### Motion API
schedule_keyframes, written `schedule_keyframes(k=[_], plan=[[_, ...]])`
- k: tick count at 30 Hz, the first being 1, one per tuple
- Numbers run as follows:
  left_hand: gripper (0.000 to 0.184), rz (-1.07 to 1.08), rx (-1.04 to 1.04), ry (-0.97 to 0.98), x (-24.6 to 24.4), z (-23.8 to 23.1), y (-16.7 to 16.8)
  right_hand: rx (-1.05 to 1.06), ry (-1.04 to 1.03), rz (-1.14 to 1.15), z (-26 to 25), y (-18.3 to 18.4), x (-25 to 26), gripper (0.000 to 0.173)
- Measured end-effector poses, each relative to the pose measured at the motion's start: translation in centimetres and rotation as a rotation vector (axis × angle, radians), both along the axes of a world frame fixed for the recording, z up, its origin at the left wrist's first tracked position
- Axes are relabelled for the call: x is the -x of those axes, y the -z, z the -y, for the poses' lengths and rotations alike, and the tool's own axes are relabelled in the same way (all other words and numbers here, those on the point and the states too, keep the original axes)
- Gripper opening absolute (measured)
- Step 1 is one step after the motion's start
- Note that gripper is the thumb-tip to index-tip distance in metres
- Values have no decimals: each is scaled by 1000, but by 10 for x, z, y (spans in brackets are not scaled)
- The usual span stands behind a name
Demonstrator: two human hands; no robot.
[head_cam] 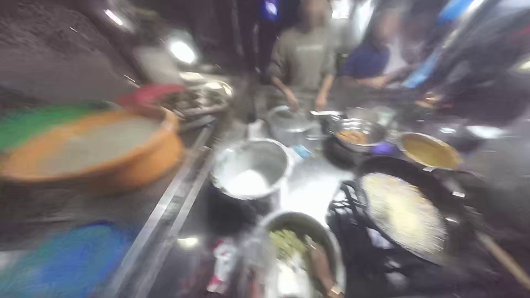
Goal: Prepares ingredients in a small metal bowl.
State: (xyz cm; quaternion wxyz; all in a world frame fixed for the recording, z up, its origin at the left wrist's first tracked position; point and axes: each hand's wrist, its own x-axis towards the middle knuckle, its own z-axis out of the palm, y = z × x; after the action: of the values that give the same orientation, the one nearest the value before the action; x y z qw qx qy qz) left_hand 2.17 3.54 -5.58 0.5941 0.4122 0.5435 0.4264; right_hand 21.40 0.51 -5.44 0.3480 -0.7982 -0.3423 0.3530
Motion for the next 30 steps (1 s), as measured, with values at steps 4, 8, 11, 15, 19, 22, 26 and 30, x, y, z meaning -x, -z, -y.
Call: schedule_keyframes(k=[4, 8, 11, 15, 19, 22, 26, 30], plan=[[52, -205, 94, 139, -28, 3, -23, -150, 97, -219, -9, -12, 7, 42], [47, -319, 9, 380, -20, 7, -27, -244, -221, -423, 7, -15, 54, 38], [54, -220, 22, 387, -32, 11, -26, -315, -158, -369, 19, -13, 44, 38], [52, -100, 91, 395, -34, 19, -31, -227, -312, -295, 26, -29, 37, 42], [51, -132, 8, 101, -20, 15, -36, -235, -233, -136, 44, -71, -26, 55], [54, 14, 29, 43, 6, 11, -22, -372, -182, 226, 96, -113, -88, 70], [61, 134, 9, 12, 31, -1, -12, -266, -78, 652, 126, -187, -147, 52], [54, 103, 10, -42, 39, 0, 2, 49, -106, 707, 117, -199, -201, 44]])
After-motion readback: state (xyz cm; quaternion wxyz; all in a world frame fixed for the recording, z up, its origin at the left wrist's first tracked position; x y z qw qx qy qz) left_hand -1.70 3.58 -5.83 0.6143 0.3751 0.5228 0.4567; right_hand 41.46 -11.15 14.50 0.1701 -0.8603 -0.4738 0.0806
